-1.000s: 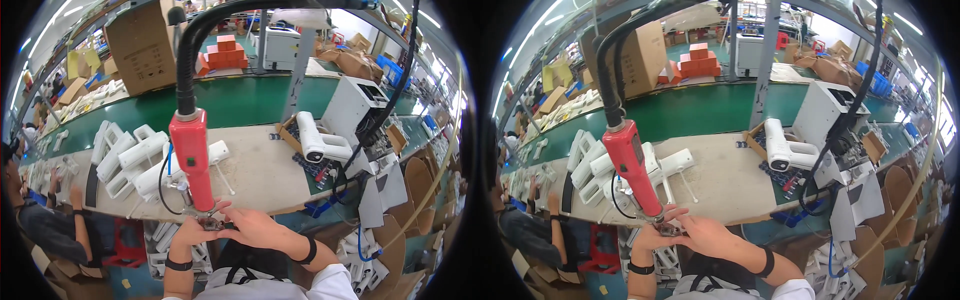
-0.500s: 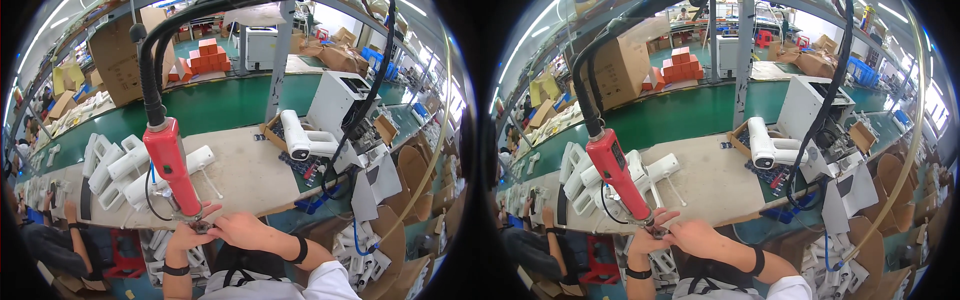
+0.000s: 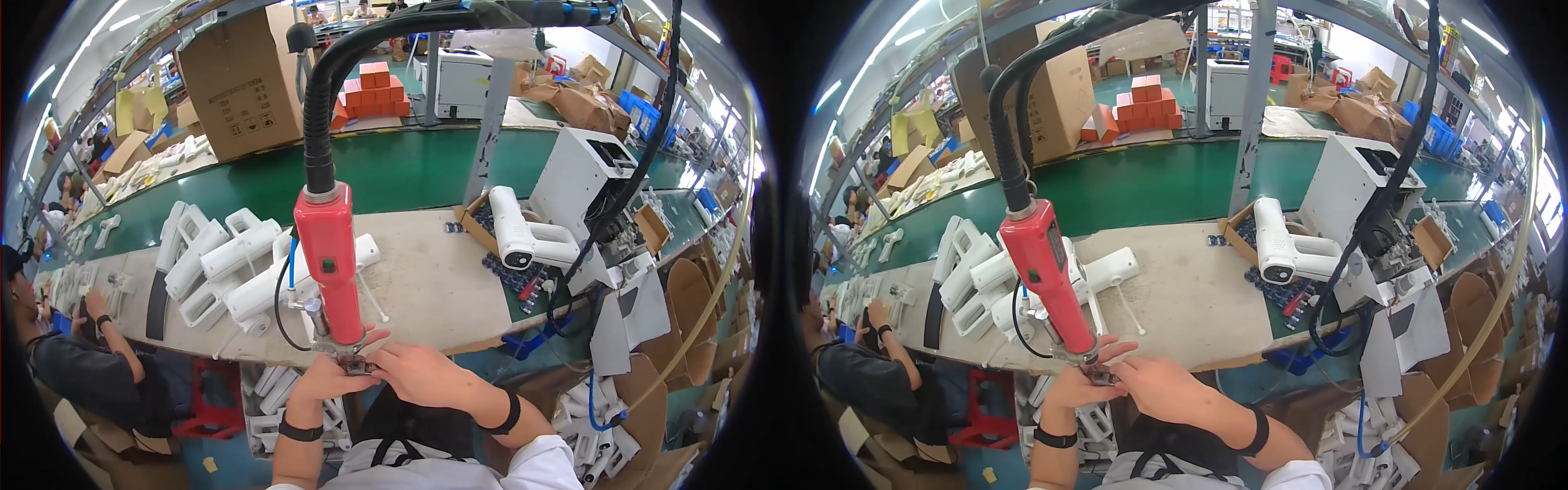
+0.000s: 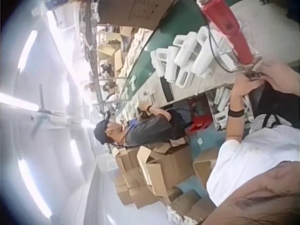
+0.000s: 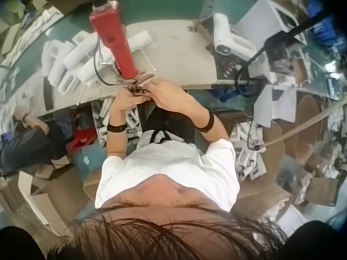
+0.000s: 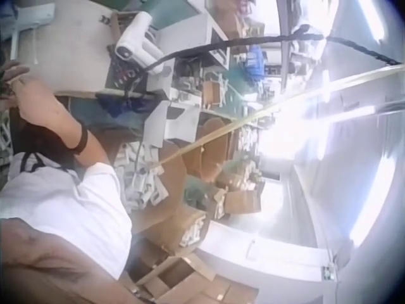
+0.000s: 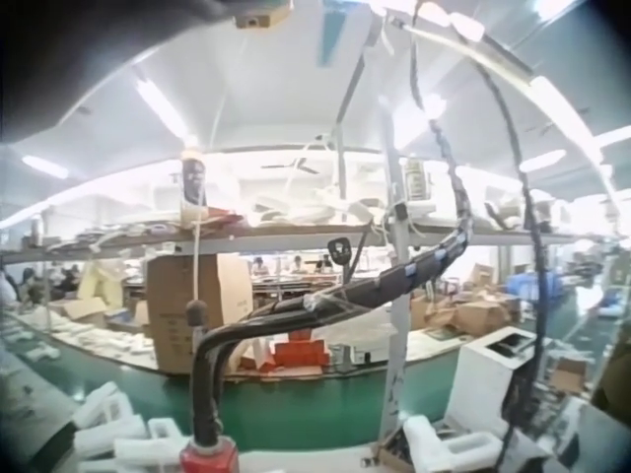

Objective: The person picks up a white plastic housing, positions it under a pneumatic screwdriver to drive screws, and then fastens a small metal component to the tool's tip before placing the housing into a bin.

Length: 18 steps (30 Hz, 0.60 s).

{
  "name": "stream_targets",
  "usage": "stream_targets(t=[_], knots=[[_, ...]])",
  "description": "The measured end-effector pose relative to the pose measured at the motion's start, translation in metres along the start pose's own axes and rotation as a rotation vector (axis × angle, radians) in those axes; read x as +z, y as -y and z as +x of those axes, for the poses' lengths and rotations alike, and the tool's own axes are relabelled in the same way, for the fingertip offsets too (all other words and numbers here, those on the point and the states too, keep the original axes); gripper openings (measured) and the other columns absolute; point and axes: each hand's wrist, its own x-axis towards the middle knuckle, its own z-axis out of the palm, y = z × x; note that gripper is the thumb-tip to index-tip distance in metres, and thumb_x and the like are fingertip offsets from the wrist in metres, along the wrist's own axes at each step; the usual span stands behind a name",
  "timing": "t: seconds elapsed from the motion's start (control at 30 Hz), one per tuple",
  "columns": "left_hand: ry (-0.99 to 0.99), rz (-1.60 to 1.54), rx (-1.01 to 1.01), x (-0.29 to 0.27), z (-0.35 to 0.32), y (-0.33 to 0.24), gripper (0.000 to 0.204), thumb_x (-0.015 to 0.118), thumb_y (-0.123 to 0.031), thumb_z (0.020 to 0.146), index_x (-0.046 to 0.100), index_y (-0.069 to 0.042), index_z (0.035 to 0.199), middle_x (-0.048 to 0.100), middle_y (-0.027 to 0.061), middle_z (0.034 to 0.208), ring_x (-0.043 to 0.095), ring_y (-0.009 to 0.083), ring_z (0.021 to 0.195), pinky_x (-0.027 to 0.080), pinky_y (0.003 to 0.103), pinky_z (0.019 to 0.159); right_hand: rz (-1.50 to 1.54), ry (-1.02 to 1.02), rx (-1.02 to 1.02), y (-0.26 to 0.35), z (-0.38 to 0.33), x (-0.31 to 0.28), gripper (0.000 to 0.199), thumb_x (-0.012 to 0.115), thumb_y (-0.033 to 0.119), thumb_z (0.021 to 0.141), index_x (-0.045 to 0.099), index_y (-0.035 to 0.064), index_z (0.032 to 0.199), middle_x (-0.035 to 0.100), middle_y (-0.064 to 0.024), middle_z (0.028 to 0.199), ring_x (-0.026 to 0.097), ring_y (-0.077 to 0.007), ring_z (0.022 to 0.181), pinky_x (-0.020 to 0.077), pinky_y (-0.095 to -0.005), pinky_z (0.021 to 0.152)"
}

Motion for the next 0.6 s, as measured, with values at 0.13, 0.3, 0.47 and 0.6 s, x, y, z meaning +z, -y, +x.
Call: stream_targets(t=[0.13,0.3,0.47,0.6], knots=[[-0.006,-0.104,-0.029,0.002,-0.001,0.001,0.082,0.071,0.009,0.07,0.029,-0.002,0.14,0.045,0.0196,0.137,0.054,0.0181,0.111,0.051,0.031,0.087,0.009,-0.034,-0.013,0.001,-0.002,-0.001,0.019,0.059,0.009,0.085,0.059,0.0019,0.102,0.063,-0.0152,0.091,0.061,-0.0347,0.084,0.0496,-0.0418,0.073],[0.02,-0.081,-0.024,0.0,0.002,0.004,0.083,0.072,0.008,0.07,0.028,-0.002,0.14,0.046,0.0182,0.137,0.055,0.0178,0.109,0.051,0.032,0.088,0.084,-0.005,0.028,0.002,-0.001,-0.012,0.02,0.059,0.01,0.085,0.061,0.0009,0.102,0.064,-0.0162,0.092,0.062,-0.0347,0.082,0.0503,-0.0405,0.072],[0.038,-0.082,0.024,0.001,0.009,0.003,0.083,0.072,0.007,0.07,0.027,-0.003,0.14,0.047,0.0162,0.137,0.054,0.0168,0.11,0.05,0.031,0.088,0.153,-0.015,0.108,0.009,0.001,-0.024,0.019,0.062,0.016,0.085,0.063,0.0017,0.098,0.064,-0.0157,0.086,0.063,-0.0342,0.076,0.0508,-0.04,0.069],[0.036,-0.065,0.009,0.002,0.013,0.005,0.084,0.072,0.006,0.071,0.026,-0.003,0.14,0.048,0.0161,0.136,0.054,0.0164,0.11,0.049,0.03,0.088,-0.048,0.022,0.266,0.008,0.003,-0.019,0.018,0.061,0.02,0.087,0.063,0.0031,0.092,0.064,-0.0134,0.082,0.063,-0.0339,0.072,0.0506,-0.0398,0.066]])
